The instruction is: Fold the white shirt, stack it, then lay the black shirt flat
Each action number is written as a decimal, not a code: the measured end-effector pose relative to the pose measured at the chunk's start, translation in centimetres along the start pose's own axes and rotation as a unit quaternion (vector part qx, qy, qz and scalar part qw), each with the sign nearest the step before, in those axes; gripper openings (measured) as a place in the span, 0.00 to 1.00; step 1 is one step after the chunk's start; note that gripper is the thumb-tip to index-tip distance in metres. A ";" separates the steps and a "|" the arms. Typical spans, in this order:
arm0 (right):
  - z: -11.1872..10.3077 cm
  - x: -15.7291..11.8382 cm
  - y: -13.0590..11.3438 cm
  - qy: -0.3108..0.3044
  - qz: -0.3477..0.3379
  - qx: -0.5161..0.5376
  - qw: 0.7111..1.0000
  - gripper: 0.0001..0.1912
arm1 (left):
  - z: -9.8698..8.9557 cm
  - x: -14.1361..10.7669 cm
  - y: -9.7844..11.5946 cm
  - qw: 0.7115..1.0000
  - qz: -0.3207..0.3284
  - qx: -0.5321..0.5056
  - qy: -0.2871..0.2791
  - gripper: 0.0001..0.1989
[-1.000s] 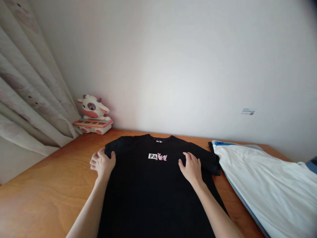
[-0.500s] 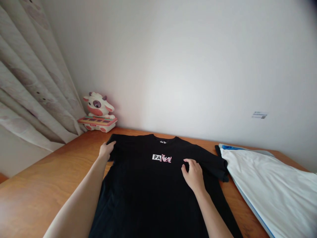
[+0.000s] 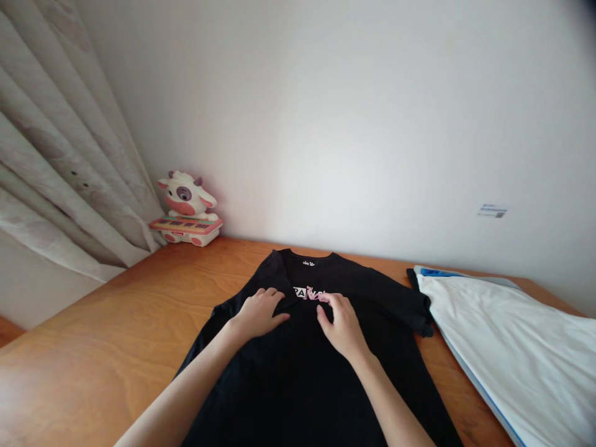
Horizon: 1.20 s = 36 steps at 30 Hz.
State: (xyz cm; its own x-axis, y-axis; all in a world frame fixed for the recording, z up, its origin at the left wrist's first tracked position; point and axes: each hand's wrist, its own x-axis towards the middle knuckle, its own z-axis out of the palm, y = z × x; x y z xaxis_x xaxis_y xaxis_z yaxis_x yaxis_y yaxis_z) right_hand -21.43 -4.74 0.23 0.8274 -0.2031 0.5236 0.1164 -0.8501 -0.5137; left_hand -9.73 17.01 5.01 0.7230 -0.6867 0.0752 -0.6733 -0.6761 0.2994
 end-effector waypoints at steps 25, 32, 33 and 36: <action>4.2 0.6 -4.6 -0.065 0.015 0.012 0.998 0.12 | 2.7 14.3 -6.5 0.959 -0.229 0.075 0.148 0.22; 4.5 0.5 -4.3 -0.056 0.007 0.013 0.998 0.13 | 5.2 10.4 -4.6 0.973 -0.124 0.122 0.151 0.32; 4.5 0.5 -4.2 -0.055 0.005 0.011 0.998 0.15 | 5.4 9.8 -4.5 0.973 -0.127 0.126 0.148 0.33; 4.3 0.4 -4.3 -0.055 -0.009 0.002 0.998 0.20 | 5.4 8.2 -4.9 0.984 -0.112 0.085 0.110 0.33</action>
State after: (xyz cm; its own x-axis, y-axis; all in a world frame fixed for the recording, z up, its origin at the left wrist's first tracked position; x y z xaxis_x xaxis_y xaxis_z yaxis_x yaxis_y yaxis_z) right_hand -19.25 0.92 -0.30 0.8804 -0.1338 0.4551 0.1331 -0.8512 -0.5077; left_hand -1.31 13.27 -0.98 0.8597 -0.4534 0.2355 -0.4957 -0.8516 0.1702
